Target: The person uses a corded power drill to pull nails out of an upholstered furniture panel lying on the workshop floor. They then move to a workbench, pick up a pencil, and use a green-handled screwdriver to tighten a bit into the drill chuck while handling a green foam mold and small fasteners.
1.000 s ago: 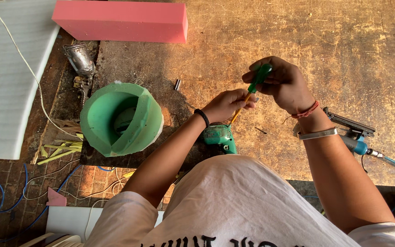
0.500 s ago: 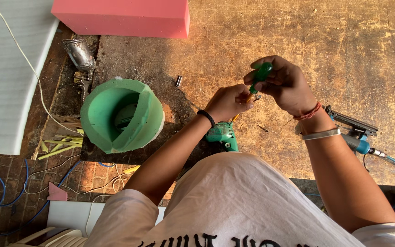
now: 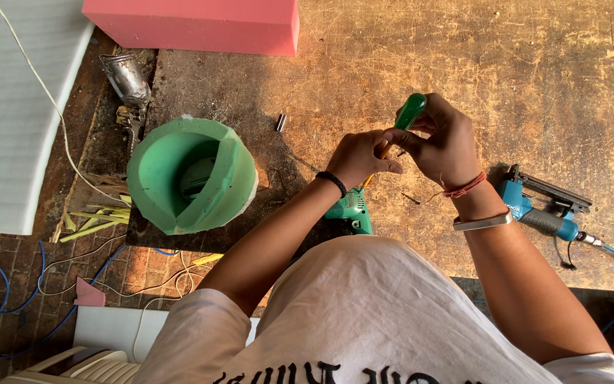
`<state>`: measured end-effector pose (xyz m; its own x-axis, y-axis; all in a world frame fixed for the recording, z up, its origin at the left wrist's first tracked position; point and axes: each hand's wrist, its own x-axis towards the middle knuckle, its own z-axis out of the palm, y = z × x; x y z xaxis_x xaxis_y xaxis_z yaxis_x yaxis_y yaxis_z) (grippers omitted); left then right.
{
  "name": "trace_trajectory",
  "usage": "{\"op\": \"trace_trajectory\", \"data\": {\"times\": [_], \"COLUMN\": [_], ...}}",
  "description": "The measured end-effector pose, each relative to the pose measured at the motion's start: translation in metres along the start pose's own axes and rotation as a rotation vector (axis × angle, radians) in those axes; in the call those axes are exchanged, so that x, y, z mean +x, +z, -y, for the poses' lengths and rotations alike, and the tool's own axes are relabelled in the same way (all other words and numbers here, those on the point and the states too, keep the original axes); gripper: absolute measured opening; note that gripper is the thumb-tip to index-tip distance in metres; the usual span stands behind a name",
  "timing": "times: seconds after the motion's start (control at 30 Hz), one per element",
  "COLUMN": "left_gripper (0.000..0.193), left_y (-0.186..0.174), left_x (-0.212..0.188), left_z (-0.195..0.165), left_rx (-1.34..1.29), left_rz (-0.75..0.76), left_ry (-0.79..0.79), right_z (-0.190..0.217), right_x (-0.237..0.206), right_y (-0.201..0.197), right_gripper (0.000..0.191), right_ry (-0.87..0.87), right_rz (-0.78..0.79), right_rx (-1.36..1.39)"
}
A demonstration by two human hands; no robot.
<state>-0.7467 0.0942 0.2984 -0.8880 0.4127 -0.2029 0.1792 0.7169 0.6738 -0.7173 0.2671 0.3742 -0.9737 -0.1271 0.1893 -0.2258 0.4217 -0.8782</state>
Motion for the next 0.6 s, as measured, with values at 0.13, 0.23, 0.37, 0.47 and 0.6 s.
{"op": "trace_trajectory", "data": {"times": [0.13,0.23,0.37,0.47,0.6], "left_gripper": [0.034,0.028,0.036,0.046,0.050], "left_y": [0.010,0.012,0.004,0.000,0.007], "left_x": [0.005,0.008,0.006,0.002,0.001], "left_z": [0.020,0.029,0.015,0.002,0.009], "left_rx": [-0.456,-0.615,-0.242,-0.089,-0.168], "left_rz": [0.050,0.139,-0.049,-0.086,-0.009], "left_ry": [0.413,0.280,0.152,0.074,0.157], "right_z": [-0.004,-0.002,-0.001,-0.003,-0.007], "right_x": [0.006,0.009,0.007,0.005,0.004], "right_y": [-0.009,-0.013,-0.007,0.003,0.004], "right_gripper": [0.028,0.036,0.045,0.037,0.030], "right_ry": [-0.078,-0.071,-0.038,0.071,-0.097], "right_rz": [0.135,0.206,0.147,0.020,0.067], "right_rx": [0.132,0.288,0.305,0.091,0.140]}}
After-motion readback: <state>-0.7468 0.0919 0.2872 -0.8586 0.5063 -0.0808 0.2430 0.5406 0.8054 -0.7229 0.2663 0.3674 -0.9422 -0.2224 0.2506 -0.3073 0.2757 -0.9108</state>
